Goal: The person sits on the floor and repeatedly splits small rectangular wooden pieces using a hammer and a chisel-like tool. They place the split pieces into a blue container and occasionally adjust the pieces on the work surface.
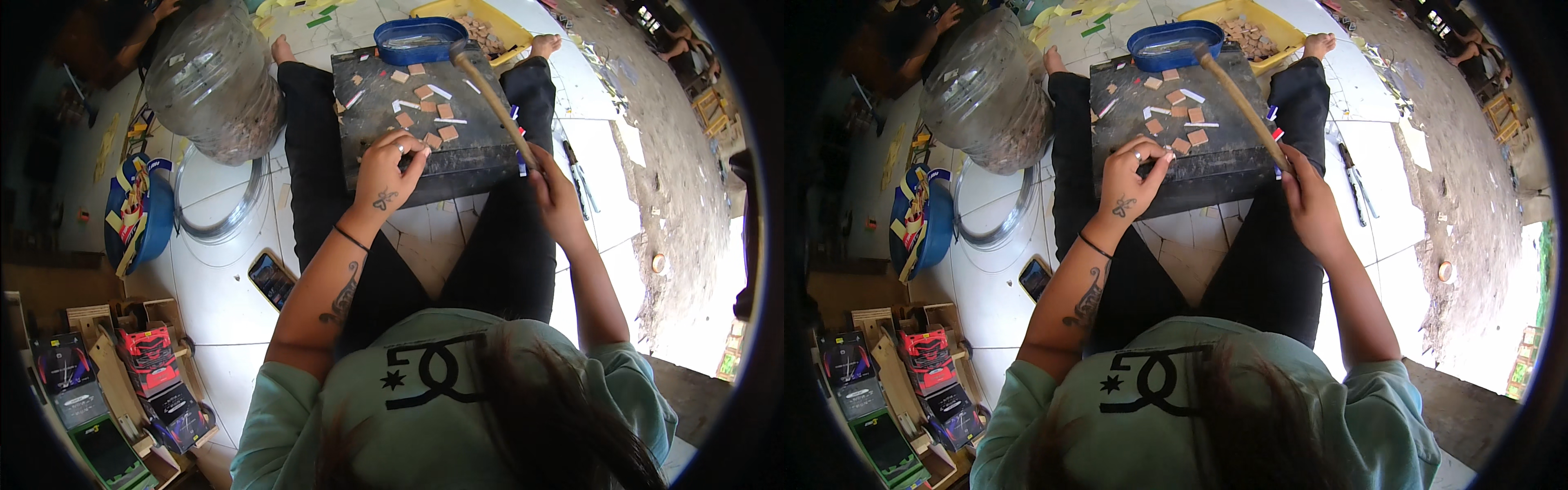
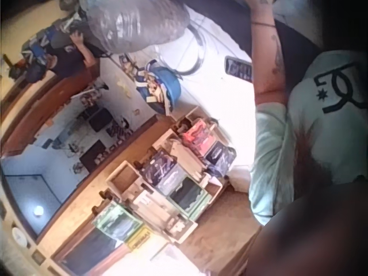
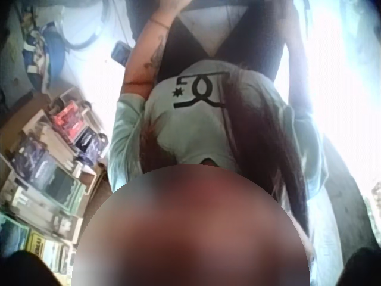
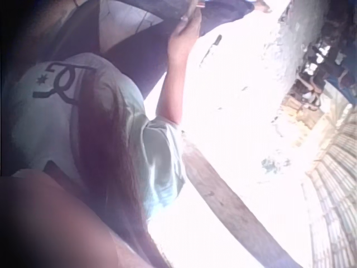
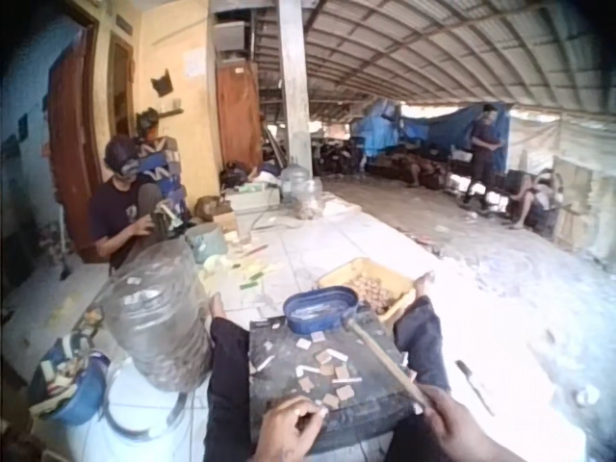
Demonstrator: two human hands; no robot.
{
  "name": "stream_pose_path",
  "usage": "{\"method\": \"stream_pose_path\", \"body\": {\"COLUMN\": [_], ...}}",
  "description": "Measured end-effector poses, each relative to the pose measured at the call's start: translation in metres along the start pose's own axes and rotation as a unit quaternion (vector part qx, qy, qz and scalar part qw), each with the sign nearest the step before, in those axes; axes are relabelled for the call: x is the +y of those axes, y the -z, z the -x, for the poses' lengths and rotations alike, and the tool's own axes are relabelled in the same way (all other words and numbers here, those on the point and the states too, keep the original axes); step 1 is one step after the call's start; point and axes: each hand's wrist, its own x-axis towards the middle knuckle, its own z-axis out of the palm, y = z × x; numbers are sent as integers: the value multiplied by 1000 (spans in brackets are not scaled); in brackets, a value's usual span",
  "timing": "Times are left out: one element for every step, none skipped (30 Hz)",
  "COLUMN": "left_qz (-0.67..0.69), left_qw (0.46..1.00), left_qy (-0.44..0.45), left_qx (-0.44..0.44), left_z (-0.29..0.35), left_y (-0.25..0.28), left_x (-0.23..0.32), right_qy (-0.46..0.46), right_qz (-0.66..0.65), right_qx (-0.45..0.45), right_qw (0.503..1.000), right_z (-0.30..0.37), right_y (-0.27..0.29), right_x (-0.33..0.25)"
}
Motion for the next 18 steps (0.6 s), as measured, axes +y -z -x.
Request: {"method": "stream_pose_path", "body": {"left_qz": [4, 9, 0, -9, -15, -20, -19, -19, -19, -13, -10, -3, 4, 16, 6, -5, -15, -12], "left_qw": [1000, 1000, 1000, 1000, 999, 999, 1000, 1000, 1000, 1000, 1000, 1000, 1000, 1000, 1000, 1000, 1000, 1000], "left_qy": [-1, -2, -9, -17, -29, -25, -19, -14, -9, 6, -1, -9, -16, -11, -16, -19, -21, -25], "left_qx": [0, -1, 2, 5, 10, 18, 17, 15, 13, 8, 7, 9, 11, 14, 10, 8, 6, 7], "left_z": [0, 0, 1, 1, 1, 1, 3, 2, 2, 2, 2, 1, 0, 0, 0, 0, 0, -1], "left_y": [0, -1, -1, -2, -2, -3, -4, -4, -4, -3, -3, -3, -3, -3, -3, -3, -2, -3], "left_x": [-1, -1, -2, -3, -3, -3, -2, -2, -1, 0, 1, 2, 3, 3, 4, 4, 4, 4], "right_qy": [-43, -130, -193, -184, -176, -137, -107, -64, -32, -13, 17, 36, 57, 38, 21, 6, 12, 19], "right_qz": [-74, -143, -229, -232, -168, -129, -88, -59, -28, 2, 12, 22, 31, 45, 57, 68, 51, 33], "right_qx": [-39, -86, -131, -143, -137, -131, -125, -110, -96, -84, -72, -62, -51, -72, -93, -113, -97, -83], "right_qw": [996, 977, 945, 945, 960, 973, 982, 990, 994, 996, 997, 997, 997, 996, 994, 991, 994, 996], "right_z": [12, 28, 43, 54, 61, 68, 73, 77, 81, 84, 86, 87, 87, 87, 86, 87, 87, 87], "right_y": [7, 20, 32, 41, 47, 51, 55, 59, 61, 62, 62, 61, 61, 61, 60, 60, 60, 60], "right_x": [-7, -15, -23, -31, -38, -44, -49, -53, -57, -61, -63, -65, -66, -66, -66, -66, -65, -65]}}
